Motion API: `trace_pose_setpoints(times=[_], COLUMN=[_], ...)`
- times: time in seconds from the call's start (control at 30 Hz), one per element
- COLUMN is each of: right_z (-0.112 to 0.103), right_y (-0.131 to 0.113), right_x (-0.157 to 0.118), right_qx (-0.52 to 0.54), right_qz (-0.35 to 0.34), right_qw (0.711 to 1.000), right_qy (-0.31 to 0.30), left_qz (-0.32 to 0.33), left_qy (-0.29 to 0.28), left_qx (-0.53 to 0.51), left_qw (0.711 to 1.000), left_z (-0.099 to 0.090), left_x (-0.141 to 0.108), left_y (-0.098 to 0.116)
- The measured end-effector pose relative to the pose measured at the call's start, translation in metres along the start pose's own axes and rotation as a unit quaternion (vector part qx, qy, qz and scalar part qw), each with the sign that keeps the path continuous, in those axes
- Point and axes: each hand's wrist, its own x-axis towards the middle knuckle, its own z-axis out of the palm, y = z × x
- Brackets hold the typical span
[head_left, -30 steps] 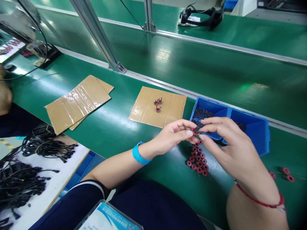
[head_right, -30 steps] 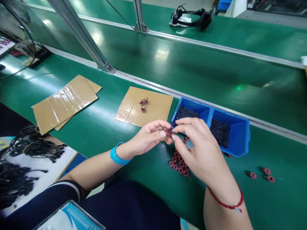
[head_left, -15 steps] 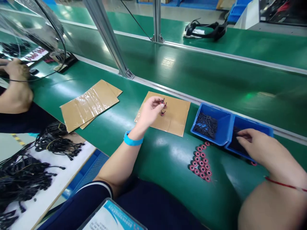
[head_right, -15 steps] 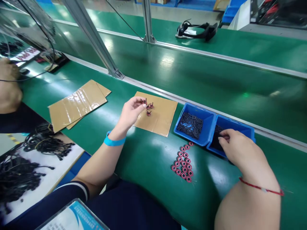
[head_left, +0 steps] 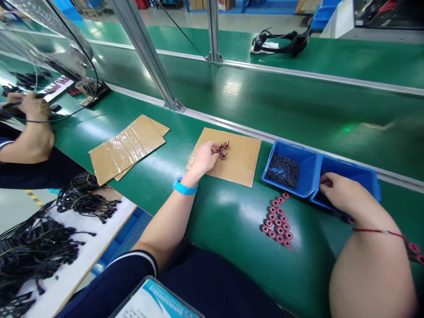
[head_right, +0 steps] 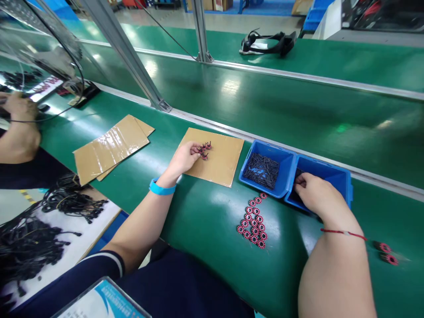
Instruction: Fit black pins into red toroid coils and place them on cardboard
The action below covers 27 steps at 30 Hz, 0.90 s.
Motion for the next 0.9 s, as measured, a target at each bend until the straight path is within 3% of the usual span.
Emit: trace_pose_setpoints(times=[0.47,0.63,0.7,0.77,0.83,0.9], right_z=[-0.008,-0.012,-0.013,-0.013,-0.013,-0.013], right_y=[-0.007,-0.012,-0.012,-0.012,-0.011,-0.012], right_x=[-0.005,-0.009,-0.009,-0.008,-0.008,-0.008], right_qx=[0.053,0.056,0.057,0.059,0.062,0.064], right_qz=[0.000,0.006,0.010,0.014,0.019,0.028], right_qw=[0.999,0.998,0.998,0.998,0.998,0.998], right_qy=[-0.006,-0.004,-0.004,-0.004,-0.003,0.000], left_qz=[-0.019,0.040,0.113,0.215,0.322,0.391], left_qy=[0.079,0.124,0.065,-0.118,-0.322,-0.391], left_qx=[0.120,0.123,0.090,0.037,0.017,0.050], left_qw=[0.989,0.984,0.987,0.969,0.890,0.832], left_z=[0.011,0.006,0.010,0.018,0.028,0.038], left_x=[-0.014,-0.029,-0.042,-0.058,-0.075,-0.092], left_y=[0.022,0.038,0.050,0.062,0.070,0.075])
